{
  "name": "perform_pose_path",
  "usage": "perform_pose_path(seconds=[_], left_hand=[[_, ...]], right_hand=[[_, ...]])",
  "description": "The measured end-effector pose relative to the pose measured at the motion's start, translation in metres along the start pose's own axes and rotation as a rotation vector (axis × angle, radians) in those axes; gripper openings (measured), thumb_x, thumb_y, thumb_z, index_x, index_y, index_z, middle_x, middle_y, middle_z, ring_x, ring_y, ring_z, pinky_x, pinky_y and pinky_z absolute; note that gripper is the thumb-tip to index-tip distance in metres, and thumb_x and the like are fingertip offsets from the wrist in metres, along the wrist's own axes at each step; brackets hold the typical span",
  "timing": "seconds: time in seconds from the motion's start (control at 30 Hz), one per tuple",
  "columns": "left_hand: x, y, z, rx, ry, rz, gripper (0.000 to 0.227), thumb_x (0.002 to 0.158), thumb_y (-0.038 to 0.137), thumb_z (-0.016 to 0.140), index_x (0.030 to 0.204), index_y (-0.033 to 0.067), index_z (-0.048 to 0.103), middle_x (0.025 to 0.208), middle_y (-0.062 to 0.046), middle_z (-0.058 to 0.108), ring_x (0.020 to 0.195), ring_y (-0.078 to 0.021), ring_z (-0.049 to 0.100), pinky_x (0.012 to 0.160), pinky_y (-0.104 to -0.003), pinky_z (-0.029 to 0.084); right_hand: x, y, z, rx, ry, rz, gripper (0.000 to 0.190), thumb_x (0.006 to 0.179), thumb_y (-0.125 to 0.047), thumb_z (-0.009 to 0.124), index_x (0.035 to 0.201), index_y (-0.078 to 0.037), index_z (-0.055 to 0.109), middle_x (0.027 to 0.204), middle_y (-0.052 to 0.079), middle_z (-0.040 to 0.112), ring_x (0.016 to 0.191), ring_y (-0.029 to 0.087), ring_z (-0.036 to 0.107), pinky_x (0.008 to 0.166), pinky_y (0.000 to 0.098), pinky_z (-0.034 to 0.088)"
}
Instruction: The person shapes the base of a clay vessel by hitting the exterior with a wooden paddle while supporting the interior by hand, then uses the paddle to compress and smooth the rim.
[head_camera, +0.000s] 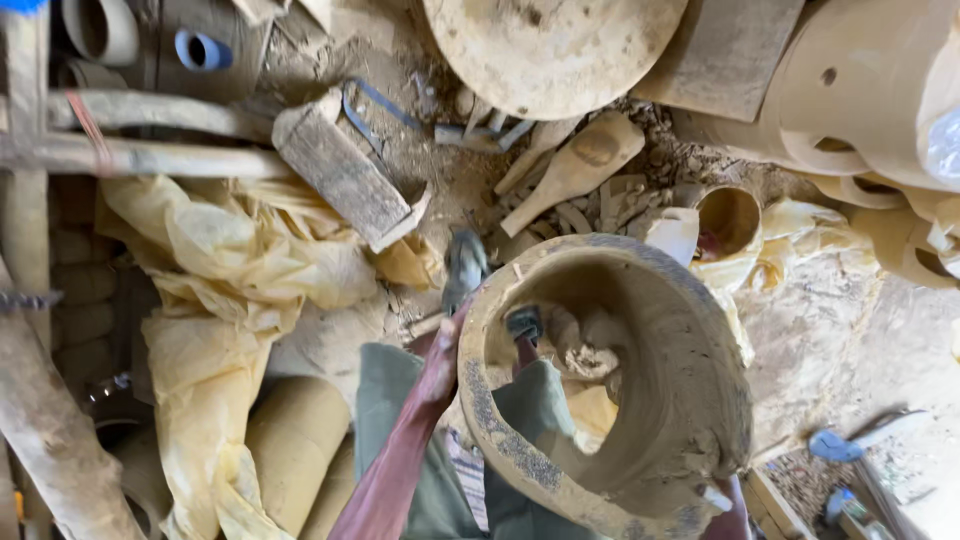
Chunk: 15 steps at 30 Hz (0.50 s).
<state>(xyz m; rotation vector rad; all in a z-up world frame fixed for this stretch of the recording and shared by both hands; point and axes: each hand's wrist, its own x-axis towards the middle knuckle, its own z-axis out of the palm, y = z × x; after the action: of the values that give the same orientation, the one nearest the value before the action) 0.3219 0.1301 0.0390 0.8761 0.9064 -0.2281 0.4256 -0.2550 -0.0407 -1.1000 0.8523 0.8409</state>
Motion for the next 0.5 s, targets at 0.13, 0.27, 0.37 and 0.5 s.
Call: perform_pose_path(seconds=[0.13, 0.27, 0.37, 0.5], left_hand=[[0.077, 0.072, 0.003, 0.041, -0.13, 0.216, 0.107, 0.09, 0.09, 0.028, 0.161, 0.01, 0.034, 0.169, -0.016, 0.033, 0.158, -0.0308, 0.028, 0.128, -0.048, 0.023], [0.158, 0.128, -0.004, -0.004, -0.156, 0.211, 0.097, 0.097, 0.078, 0.043, 0.164, 0.0081, 0.042, 0.165, -0.017, 0.046, 0.128, -0.028, 0.039, 0.108, -0.042, 0.031], [0.255, 0.15, -0.031, -0.125, -0.148, 0.113, 0.089, 0.093, 0.072, 0.054, 0.154, 0.0077, 0.046, 0.158, -0.015, 0.05, 0.146, -0.0284, 0.049, 0.122, -0.045, 0.04], [0.372, 0.158, -0.081, 0.083, -0.12, 0.27, 0.096, 0.089, 0.079, 0.053, 0.153, 0.0071, 0.051, 0.161, -0.017, 0.047, 0.15, -0.0296, 0.043, 0.12, -0.051, 0.038]], right_hand=[[0.015, -0.005, 0.025, 0.028, 0.01, -0.071, 0.076, 0.102, -0.054, 0.048, 0.156, -0.004, 0.031, 0.153, 0.021, 0.044, 0.136, 0.037, 0.049, 0.11, 0.0552, 0.047], [0.068, -0.017, 0.057, 0.051, -0.008, -0.165, 0.08, 0.101, -0.057, 0.05, 0.158, -0.005, 0.028, 0.156, 0.022, 0.04, 0.14, 0.038, 0.046, 0.112, 0.0569, 0.045], [0.074, -0.009, 0.077, 0.049, 0.065, -0.19, 0.083, 0.101, -0.059, 0.05, 0.159, -0.005, 0.026, 0.158, 0.023, 0.038, 0.143, 0.039, 0.043, 0.114, 0.0581, 0.044], [0.164, -0.036, 0.131, 0.003, 0.011, -0.253, 0.087, 0.1, -0.061, 0.052, 0.161, -0.006, 0.023, 0.161, 0.024, 0.034, 0.147, 0.04, 0.04, 0.116, 0.0598, 0.042]])
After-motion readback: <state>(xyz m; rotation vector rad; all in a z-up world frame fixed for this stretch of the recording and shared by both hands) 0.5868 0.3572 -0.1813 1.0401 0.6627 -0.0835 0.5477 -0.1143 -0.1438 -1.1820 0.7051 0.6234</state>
